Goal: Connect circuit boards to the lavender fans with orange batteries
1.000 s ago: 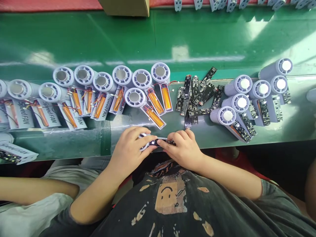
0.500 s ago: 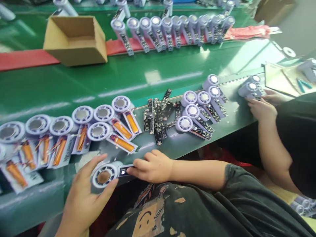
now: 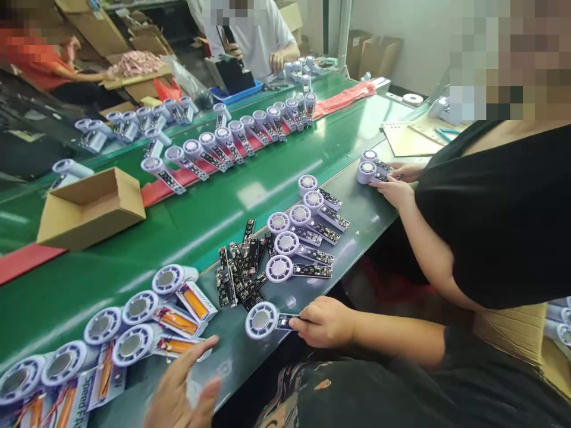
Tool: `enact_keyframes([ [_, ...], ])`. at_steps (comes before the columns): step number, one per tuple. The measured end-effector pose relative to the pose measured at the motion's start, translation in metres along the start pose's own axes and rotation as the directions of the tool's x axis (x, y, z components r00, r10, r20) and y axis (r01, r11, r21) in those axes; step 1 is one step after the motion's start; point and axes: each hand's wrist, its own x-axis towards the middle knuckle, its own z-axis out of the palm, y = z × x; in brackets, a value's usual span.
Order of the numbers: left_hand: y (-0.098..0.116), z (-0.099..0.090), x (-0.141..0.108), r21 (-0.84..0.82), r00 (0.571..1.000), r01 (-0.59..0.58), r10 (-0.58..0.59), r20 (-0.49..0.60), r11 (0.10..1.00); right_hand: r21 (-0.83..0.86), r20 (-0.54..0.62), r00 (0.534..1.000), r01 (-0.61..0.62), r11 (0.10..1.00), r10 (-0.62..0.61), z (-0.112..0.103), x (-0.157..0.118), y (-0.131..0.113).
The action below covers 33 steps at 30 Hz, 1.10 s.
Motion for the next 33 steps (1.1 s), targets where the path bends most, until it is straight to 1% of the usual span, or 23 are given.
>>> enact_keyframes([
  [2, 0.023, 0.016, 0.024, 0.0, 0.995, -0.092, 0.092, -0.032, 0.996, -0.025, -0.034, 0.998, -0.045, 0.999, 0.045, -0.011, -0.004, 0.01],
  [3, 0.031, 0.022, 0.034, 0.006, 0.992, -0.122, 0.122, -0.036, 0.992, -0.032, -0.049, 0.997, -0.056, 0.998, 0.054, -0.015, -0.004, 0.015],
  [5, 0.039, 0.031, 0.05, 0.037, 0.986, -0.159, 0.16, -0.036, 0.987, -0.042, -0.068, 0.996, -0.061, 0.997, 0.058, -0.019, -0.005, 0.022],
  [7, 0.038, 0.038, 0.06, 0.107, 0.988, -0.144, 0.15, -0.048, 0.984, -0.049, -0.064, 0.996, -0.063, 0.997, 0.06, -0.019, -0.007, 0.027],
  [9, 0.032, 0.046, 0.069, 0.199, 0.993, -0.09, 0.104, -0.061, 0.976, -0.059, -0.051, 0.996, -0.07, 0.996, 0.067, -0.016, -0.011, 0.03],
  [12, 0.023, 0.063, 0.092, 0.318, 0.999, -0.02, 0.029, -0.023, 0.948, -0.058, -0.059, 0.996, -0.077, 0.995, 0.073, -0.011, -0.02, 0.031],
  [13, 0.021, 0.069, 0.104, 0.347, 1.0, 0.0, -0.004, 0.01, 0.938, -0.058, -0.069, 0.995, -0.083, 0.995, 0.079, -0.01, -0.022, 0.032],
  [15, 0.017, 0.078, 0.13, 0.389, 0.993, 0.003, -0.049, 0.109, 0.921, -0.062, -0.092, 0.992, -0.095, 0.994, 0.089, -0.008, -0.026, 0.031],
  [16, 0.015, 0.081, 0.144, 0.397, 0.98, -0.032, -0.049, 0.193, 0.917, -0.065, -0.102, 0.99, -0.099, 0.993, 0.092, -0.008, -0.027, 0.031],
  [18, 0.012, 0.083, 0.166, 0.389, 0.919, -0.143, -0.024, 0.393, 0.91, -0.072, -0.122, 0.988, -0.107, 0.992, 0.098, -0.007, -0.028, 0.03],
  [19, 0.01, 0.082, 0.174, 0.381, 0.888, -0.183, -0.014, 0.46, 0.906, -0.08, -0.133, 0.986, -0.113, 0.99, 0.102, -0.006, -0.029, 0.03],
  [20, 0.009, 0.08, 0.178, 0.379, 0.867, -0.204, -0.013, 0.498, 0.903, -0.092, -0.145, 0.984, -0.117, 0.989, 0.103, -0.006, -0.029, 0.029],
  [21, 0.008, 0.077, 0.179, 0.384, 0.862, -0.202, -0.023, 0.506, 0.901, -0.105, -0.156, 0.982, -0.12, 0.987, 0.103, -0.007, -0.03, 0.029],
  [23, 0.008, 0.07, 0.173, 0.405, 0.877, -0.16, -0.059, 0.476, 0.9, -0.124, -0.174, 0.98, -0.119, 0.985, 0.097, -0.007, -0.03, 0.029],
  [27, 0.012, 0.058, 0.146, 0.424, 0.885, -0.096, -0.118, 0.45, 0.9, -0.128, -0.172, 0.981, -0.113, 0.985, 0.09, -0.006, -0.029, 0.031],
  [31, 0.017, 0.052, 0.125, 0.418, 0.887, -0.079, -0.127, 0.443, 0.905, -0.143, -0.14, 0.982, -0.144, 0.979, 0.124, 0.0, -0.025, 0.03],
  [33, 0.018, 0.048, 0.115, 0.425, 0.906, -0.076, -0.115, 0.407, 0.902, -0.155, -0.134, 0.979, -0.177, 0.972, 0.157, 0.003, -0.022, 0.028],
])
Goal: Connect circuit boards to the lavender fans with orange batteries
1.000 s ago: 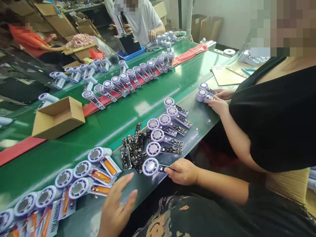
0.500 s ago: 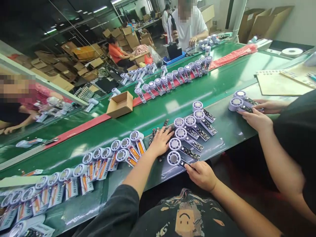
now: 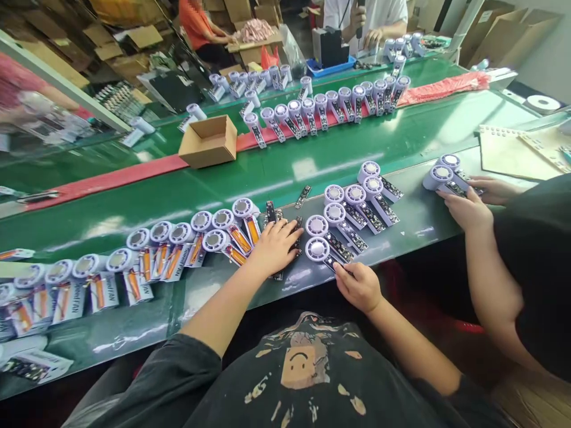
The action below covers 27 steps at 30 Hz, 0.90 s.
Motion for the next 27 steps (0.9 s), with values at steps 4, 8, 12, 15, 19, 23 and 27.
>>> enact_keyframes([
  [4, 0.001, 0.002, -0.029, -0.032, 0.989, -0.02, 0.015, -0.144, 0.999, -0.077, 0.02, 0.999, -0.049, 0.996, 0.05, 0.002, 0.006, -0.009],
  [8, 0.004, 0.008, -0.065, -0.084, 0.952, -0.085, 0.056, -0.301, 0.993, -0.167, 0.045, 0.995, -0.08, 0.983, 0.089, 0.001, 0.01, -0.017],
  [12, 0.006, 0.017, -0.098, -0.133, 0.901, -0.151, 0.082, -0.425, 0.98, -0.222, 0.098, 0.984, -0.124, 0.967, 0.148, -0.004, 0.007, -0.023],
  [15, -0.004, 0.023, -0.117, -0.164, 0.852, -0.171, 0.062, -0.521, 0.972, -0.256, -0.005, 0.993, -0.116, 0.96, 0.119, -0.014, 0.008, -0.029],
  [19, -0.042, 0.029, -0.132, -0.141, 0.764, -0.053, -0.05, -0.643, 0.989, -0.075, -0.102, 0.995, 0.01, 0.997, -0.018, -0.024, 0.03, -0.054],
  [23, -0.087, 0.029, -0.127, -0.057, 0.762, 0.195, -0.187, -0.62, 0.979, 0.039, 0.366, 0.919, 0.143, 0.989, -0.147, -0.005, 0.071, -0.09],
  [27, -0.113, 0.024, -0.109, -0.028, 0.885, 0.191, -0.184, -0.428, 0.981, -0.194, 0.632, 0.769, 0.046, 0.98, 0.089, 0.031, 0.096, -0.103],
])
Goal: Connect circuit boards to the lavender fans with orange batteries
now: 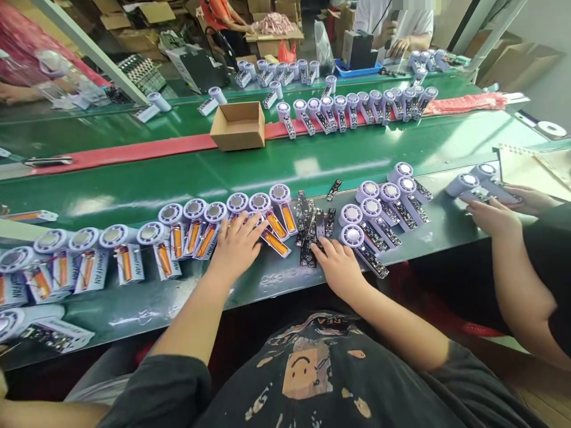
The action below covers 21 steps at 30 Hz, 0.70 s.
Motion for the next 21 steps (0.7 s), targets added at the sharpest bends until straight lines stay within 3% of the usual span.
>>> enact_keyframes([
  [3, -0.004, 0.0, 0.006, 0.021, 0.999, -0.037, 0.037, -0.008, 0.999, -0.006, 0.046, 0.998, -0.045, 0.999, 0.045, 0.008, 0.008, 0.003],
  [8, 0.004, -0.011, -0.016, 0.037, 0.992, -0.118, 0.12, -0.037, 0.992, 0.043, -0.123, 0.992, -0.024, 0.999, 0.029, 0.01, 0.001, 0.012],
  [13, 0.026, -0.028, -0.053, -0.102, 0.986, 0.065, -0.049, 0.159, 0.993, 0.16, -0.235, 0.972, 0.043, 0.986, -0.004, 0.014, 0.002, 0.015],
  [15, 0.035, -0.032, -0.06, -0.147, 0.974, 0.095, -0.061, 0.22, 0.985, 0.226, -0.254, 0.967, 0.062, 0.972, -0.003, 0.016, 0.003, 0.016],
  [21, 0.045, -0.033, -0.057, -0.165, 0.978, 0.043, -0.008, 0.21, 0.985, 0.293, -0.376, 0.915, 0.267, 0.918, -0.146, 0.018, 0.015, 0.032],
])
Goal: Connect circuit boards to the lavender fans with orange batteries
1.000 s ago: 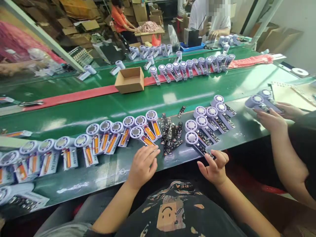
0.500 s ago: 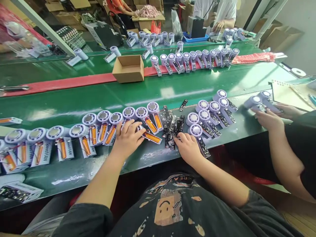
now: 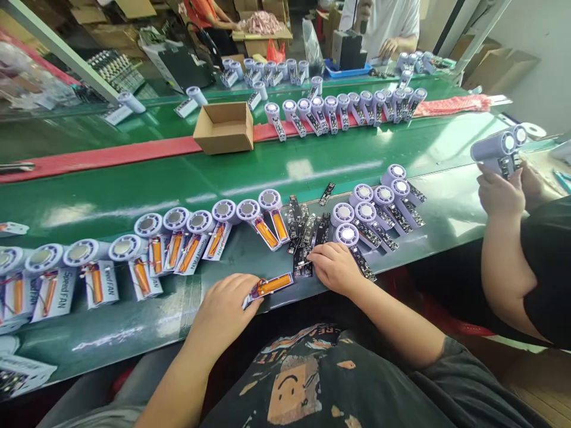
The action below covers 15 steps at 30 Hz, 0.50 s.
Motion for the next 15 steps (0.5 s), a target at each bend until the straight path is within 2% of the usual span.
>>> enact_keyframes([
  [3, -0.002, 0.0, 0.001, 0.01, 0.998, -0.041, 0.041, -0.054, 0.999, 0.036, -0.002, 0.992, 0.123, 0.992, -0.123, -0.003, 0.005, 0.012],
  [5, -0.002, 0.001, 0.0, 0.009, 0.994, -0.055, 0.055, -0.093, 0.998, 0.065, -0.006, 0.988, 0.153, 0.986, -0.152, -0.005, 0.008, 0.016],
  [7, 0.0, 0.002, 0.0, -0.006, 0.992, -0.057, 0.056, -0.109, 0.998, 0.149, -0.01, 0.994, 0.105, 0.983, -0.105, -0.006, 0.011, 0.015],
  [9, 0.003, 0.004, 0.003, -0.033, 0.994, -0.036, 0.032, -0.104, 0.999, 0.328, 0.011, 0.999, -0.037, 0.944, 0.035, -0.005, 0.013, 0.006],
  [10, 0.006, 0.005, 0.006, -0.047, 0.995, -0.021, 0.016, -0.1, 0.999, 0.443, 0.048, 0.99, -0.14, 0.885, 0.132, -0.004, 0.013, 0.0],
  [11, 0.009, 0.006, 0.01, -0.061, 0.995, -0.007, 0.001, -0.1, 0.998, 0.563, 0.105, 0.967, -0.25, 0.788, 0.232, -0.003, 0.014, -0.007],
  [13, 0.014, 0.009, 0.02, -0.082, 0.993, 0.002, -0.011, -0.113, 0.997, 0.752, 0.265, 0.89, -0.432, 0.499, 0.371, 0.0, 0.015, -0.021],
  [15, 0.019, 0.011, 0.03, -0.092, 0.99, -0.015, 0.002, -0.141, 0.996, 0.833, 0.405, 0.818, -0.515, 0.205, 0.409, 0.003, 0.016, -0.03],
])
